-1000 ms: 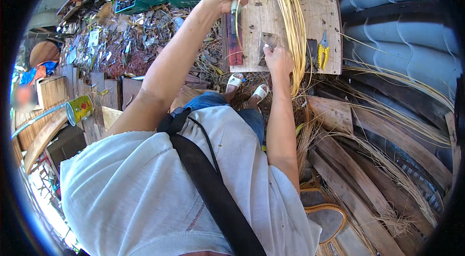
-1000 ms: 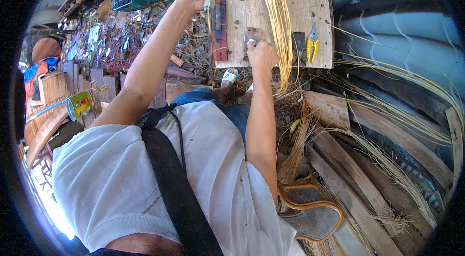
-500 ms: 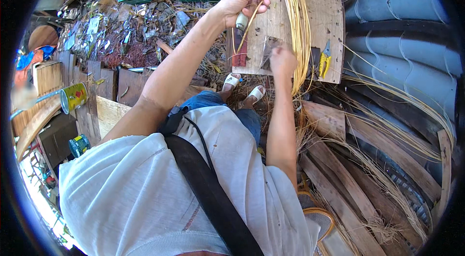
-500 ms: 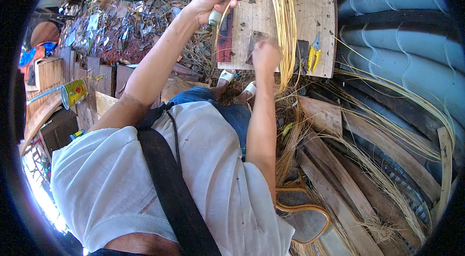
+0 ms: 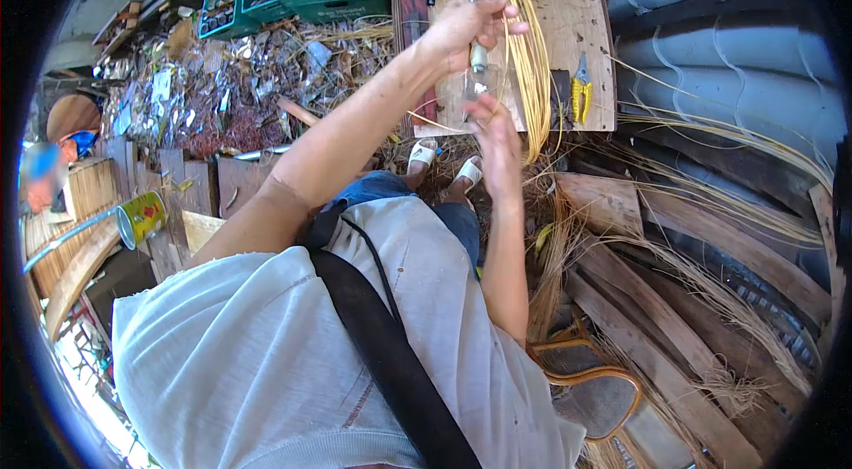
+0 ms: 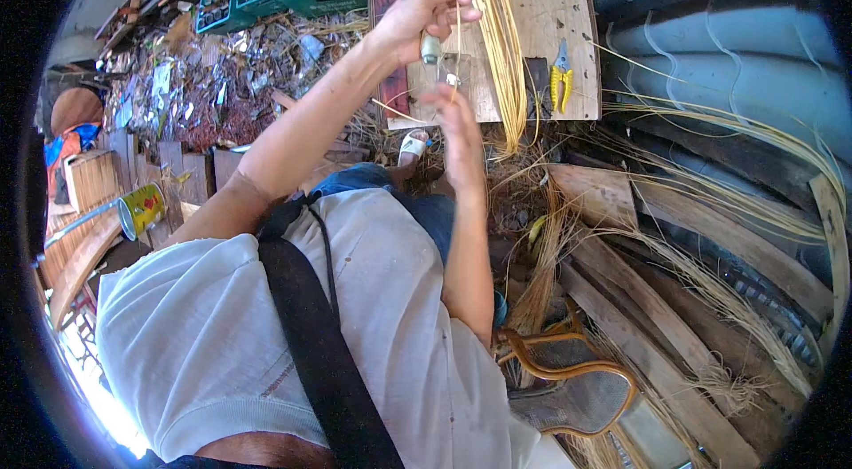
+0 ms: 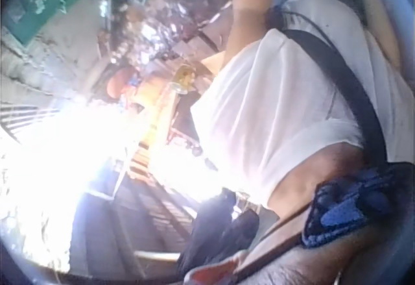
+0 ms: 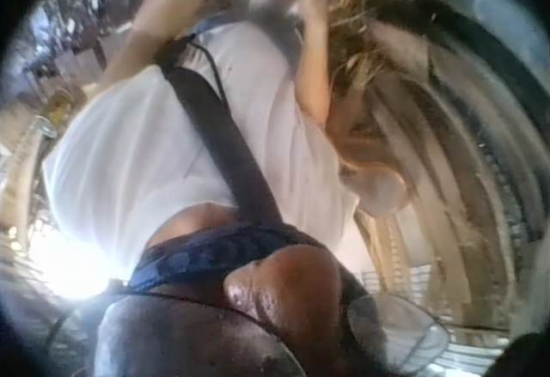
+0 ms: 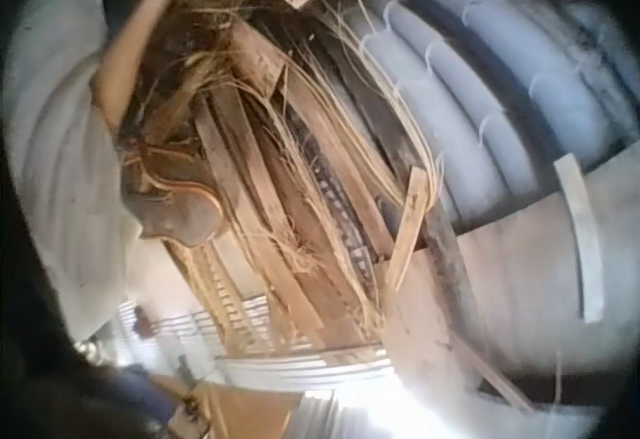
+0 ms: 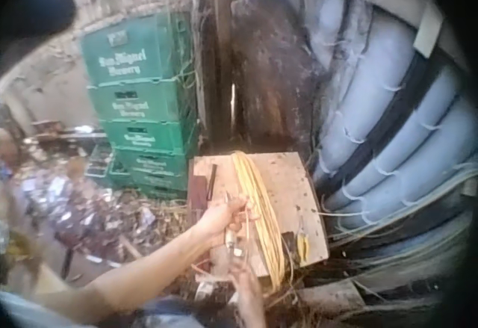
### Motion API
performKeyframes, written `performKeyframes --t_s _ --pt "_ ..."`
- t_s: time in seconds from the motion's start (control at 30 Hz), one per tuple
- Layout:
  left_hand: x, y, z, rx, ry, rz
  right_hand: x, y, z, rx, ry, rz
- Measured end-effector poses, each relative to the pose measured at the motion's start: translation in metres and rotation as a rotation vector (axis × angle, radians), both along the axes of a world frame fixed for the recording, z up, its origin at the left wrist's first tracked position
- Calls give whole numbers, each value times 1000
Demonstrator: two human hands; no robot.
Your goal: The person is stripping thin strands of bamboo from a larger piece using a small knife.
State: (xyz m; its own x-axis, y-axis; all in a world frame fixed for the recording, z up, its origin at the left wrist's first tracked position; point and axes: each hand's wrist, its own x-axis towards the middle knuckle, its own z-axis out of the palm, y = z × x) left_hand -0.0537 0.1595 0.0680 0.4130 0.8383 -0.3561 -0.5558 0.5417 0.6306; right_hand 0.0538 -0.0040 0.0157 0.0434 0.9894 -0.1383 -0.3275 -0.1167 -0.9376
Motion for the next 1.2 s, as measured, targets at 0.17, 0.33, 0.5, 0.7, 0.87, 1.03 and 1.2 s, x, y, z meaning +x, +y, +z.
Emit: performKeyframes --t_s 0.17,0.33,0.5,0.7,0.87,1.03,1.2 --pt "-34 69 53 926 556 226 0 7 26 -157 23 -116" --pt "-143 101 -6 985 1790 -674 18 47 -47 -453 -663 -17" --pt "-242 -11 -37 400 2021 -755 12 82 -107 -418 -938 -92" --pt "-469 -150 -127 -124 1541 -176 -14 91 -58 -193 -1099 -17" --pt "-479 -204 -118 93 1794 -685 -9 110 -59 -208 -1167 -73" --pt "-237 -121 -65 327 1192 -415 -6 97 -56 -410 -591 -7" --pt "-78 -40 -35 173 418 -110 -10 38 0 -331 -222 129"
